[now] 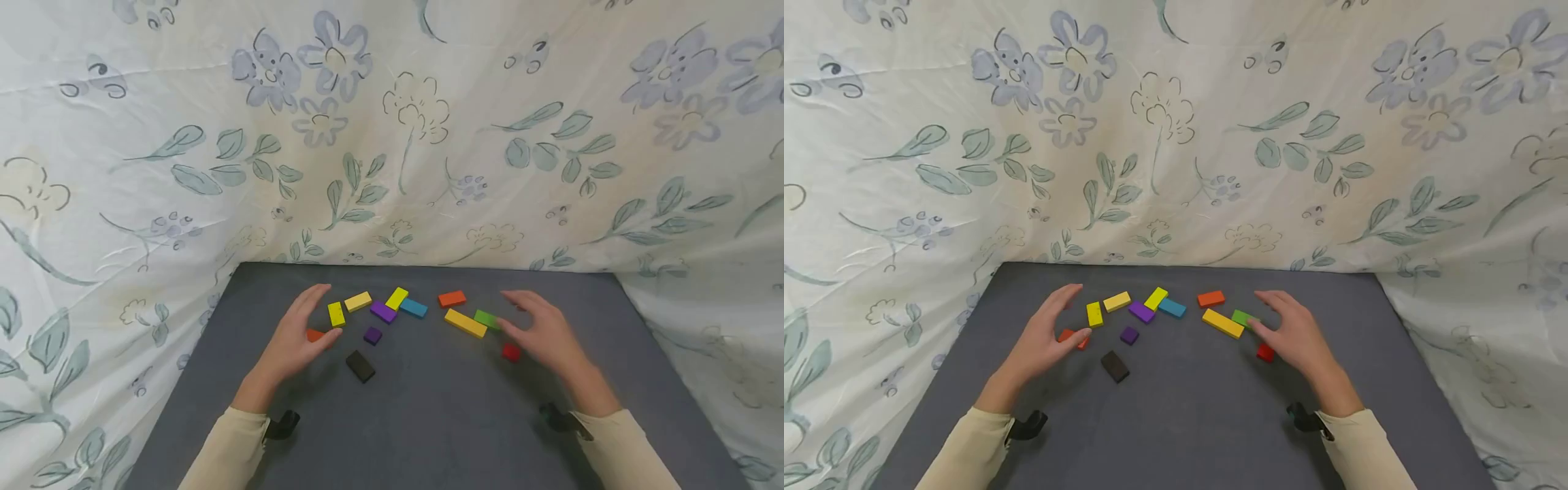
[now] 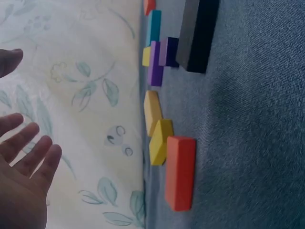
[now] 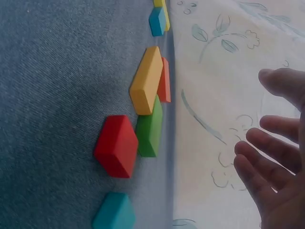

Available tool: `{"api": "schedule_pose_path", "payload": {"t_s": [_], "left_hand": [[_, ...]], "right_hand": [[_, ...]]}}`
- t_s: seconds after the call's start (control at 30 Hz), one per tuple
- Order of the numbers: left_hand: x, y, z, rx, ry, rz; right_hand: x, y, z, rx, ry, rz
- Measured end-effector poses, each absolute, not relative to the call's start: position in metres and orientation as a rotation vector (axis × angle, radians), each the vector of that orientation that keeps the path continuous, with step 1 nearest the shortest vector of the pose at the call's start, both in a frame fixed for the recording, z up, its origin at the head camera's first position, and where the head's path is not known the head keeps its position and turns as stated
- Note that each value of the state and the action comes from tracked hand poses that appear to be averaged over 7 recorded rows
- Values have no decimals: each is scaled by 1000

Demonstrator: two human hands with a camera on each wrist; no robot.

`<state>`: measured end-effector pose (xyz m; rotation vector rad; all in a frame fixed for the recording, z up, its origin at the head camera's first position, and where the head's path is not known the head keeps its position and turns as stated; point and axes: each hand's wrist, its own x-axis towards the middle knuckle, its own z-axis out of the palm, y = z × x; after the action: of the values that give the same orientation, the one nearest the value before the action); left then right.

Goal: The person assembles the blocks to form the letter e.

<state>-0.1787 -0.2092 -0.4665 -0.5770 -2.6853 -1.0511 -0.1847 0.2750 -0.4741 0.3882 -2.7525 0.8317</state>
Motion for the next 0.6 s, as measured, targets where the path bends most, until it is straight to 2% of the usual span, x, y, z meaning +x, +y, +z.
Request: {"api": "schedule_pose_path", "payload": {"t_s": [0.6], "left_hand": [[-189, -207, -491, -531, -2752, -1191]], "right_hand": [[-200, 252, -503, 364, -2887, 883]]}}
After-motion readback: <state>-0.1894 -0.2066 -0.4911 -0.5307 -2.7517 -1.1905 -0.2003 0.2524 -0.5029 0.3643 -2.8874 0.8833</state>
